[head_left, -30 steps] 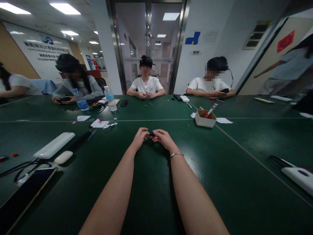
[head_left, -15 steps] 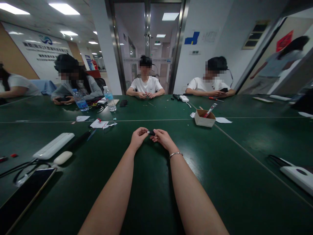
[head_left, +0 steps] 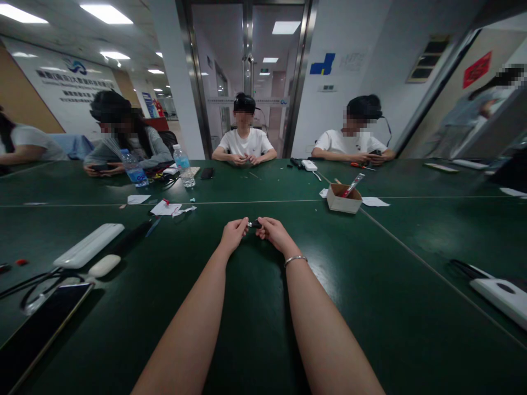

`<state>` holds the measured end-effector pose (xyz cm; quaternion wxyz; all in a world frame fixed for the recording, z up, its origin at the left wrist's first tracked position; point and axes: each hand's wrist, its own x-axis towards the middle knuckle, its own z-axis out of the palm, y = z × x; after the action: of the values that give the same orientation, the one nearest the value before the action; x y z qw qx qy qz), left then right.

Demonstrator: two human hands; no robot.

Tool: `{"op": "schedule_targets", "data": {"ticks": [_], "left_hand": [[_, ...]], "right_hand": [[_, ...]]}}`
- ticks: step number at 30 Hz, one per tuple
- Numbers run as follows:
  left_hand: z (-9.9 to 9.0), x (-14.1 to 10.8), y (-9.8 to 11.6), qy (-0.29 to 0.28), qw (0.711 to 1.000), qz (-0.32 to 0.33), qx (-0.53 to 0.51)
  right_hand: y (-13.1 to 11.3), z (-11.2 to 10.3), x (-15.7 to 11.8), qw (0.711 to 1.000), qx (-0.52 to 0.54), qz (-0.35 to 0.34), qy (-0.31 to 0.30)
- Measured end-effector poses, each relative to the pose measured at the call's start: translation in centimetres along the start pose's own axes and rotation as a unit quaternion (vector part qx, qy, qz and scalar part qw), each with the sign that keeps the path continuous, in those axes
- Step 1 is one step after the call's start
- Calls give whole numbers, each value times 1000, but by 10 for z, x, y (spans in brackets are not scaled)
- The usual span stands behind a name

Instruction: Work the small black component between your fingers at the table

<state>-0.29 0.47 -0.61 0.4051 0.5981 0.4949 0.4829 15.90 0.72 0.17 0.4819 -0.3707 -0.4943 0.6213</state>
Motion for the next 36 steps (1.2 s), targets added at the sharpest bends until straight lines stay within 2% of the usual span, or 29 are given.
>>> {"op": "schedule_targets", "data": {"ticks": [8, 14, 21, 27, 36], "left_hand": [[0, -1, 6, 20, 997, 7, -69], [1, -1, 7, 7, 999, -10, -49], [1, -3, 9, -17, 999, 13, -45], [1, 0, 7, 7, 999, 9, -52], [1, 0, 2, 7, 999, 21, -30]], "right_hand": [[1, -1, 0, 999, 29, 12, 15], [1, -1, 0, 1000, 23, 12, 3], [1, -1, 0, 1000, 18, 10, 0], [1, -1, 0, 1000, 18, 9, -5], [0, 0, 0, 999, 27, 18, 0]]}}
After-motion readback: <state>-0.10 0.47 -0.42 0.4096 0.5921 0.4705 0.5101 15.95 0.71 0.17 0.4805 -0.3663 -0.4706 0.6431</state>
